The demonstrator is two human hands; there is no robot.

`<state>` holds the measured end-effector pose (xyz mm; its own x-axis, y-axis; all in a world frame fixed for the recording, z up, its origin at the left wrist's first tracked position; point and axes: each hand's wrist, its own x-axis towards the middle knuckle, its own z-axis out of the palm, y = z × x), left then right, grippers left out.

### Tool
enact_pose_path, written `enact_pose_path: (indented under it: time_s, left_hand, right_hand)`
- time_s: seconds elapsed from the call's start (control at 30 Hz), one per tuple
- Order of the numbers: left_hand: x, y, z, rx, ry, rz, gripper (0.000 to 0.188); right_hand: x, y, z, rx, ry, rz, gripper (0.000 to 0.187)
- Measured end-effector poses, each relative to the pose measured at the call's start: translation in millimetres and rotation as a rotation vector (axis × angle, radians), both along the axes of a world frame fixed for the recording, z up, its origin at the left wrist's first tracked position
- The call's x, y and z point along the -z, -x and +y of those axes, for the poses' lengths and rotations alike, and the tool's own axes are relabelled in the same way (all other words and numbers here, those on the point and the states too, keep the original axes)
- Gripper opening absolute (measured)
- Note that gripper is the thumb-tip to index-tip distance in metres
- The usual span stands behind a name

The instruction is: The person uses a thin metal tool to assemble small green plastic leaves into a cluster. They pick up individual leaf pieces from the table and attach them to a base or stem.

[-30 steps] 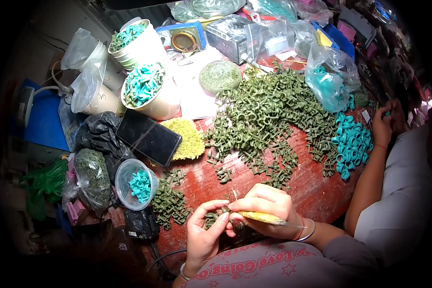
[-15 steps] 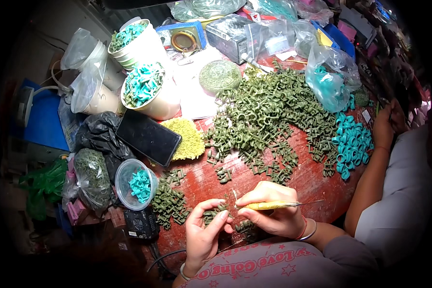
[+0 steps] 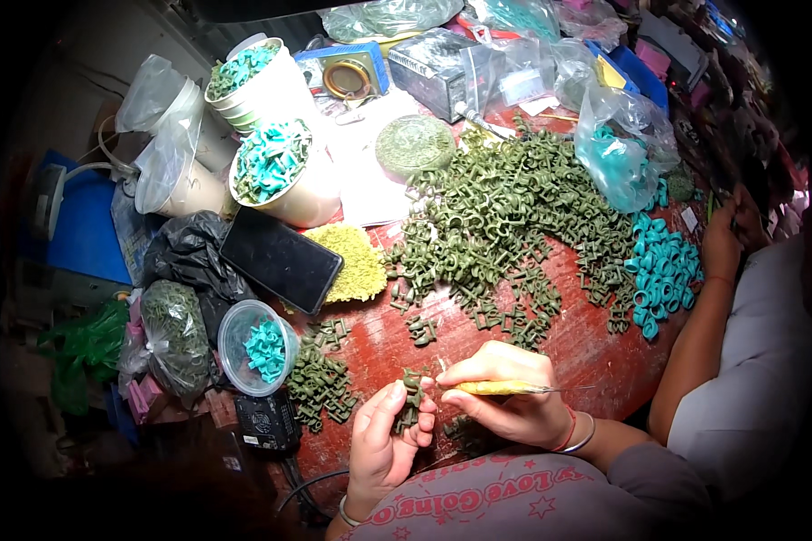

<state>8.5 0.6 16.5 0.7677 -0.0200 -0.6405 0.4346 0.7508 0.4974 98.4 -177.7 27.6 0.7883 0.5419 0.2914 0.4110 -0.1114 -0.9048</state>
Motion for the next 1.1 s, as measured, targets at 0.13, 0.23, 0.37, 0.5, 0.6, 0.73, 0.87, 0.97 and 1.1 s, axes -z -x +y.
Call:
enact_pose_path:
  time_s: [0.13,0.23,0.37,0.5,0.6,0.73,0.87,0.97,1.1]
  left_hand:
    - [0,0,0,-0.019,0.007,-0.007,0.033]
    - [0,0,1,-0.011,0.010,0.001,0.033]
    - [5,0,-2,-0.039,-0.066,-0.053,0.033]
    - [-4,-1,-5,-0.205,-0.172,-0.110,0.032]
    - [-2,2,-5,-0.248,-0.129,-0.144,0.027]
    - [9,6,-2,-0.234,-0.055,-0.097,0.014]
    - [7,3,-3,-0.179,-0.035,-0.046,0.007]
    - [8,1,-3,-0.164,-0.070,-0.016,0.011]
    - [3,-1,-3,-0.123,-0.097,-0.021,0.012]
  right_hand:
    - [1,0,2,0.028,-0.019,0.009,0.017]
    - [2,0,0,0.004,-0.031,0.046,0.014]
    - [7,11,1,0.234,-0.225,0.341,0.015]
    - [11,-2,12,0.247,0.101,-0.050,0.023]
    - [12,-10,21,0.076,0.237,-0.197,0.032]
    - [24,-7,27,-0.008,0.380,-0.295,0.038]
    - [21,-5,26,0.041,0.419,-0.364,0.034]
    - [25,-6,25,0.101,0.401,-0.367,0.029]
    - [17,-4,19,0.117,0.325,-0.255,0.028]
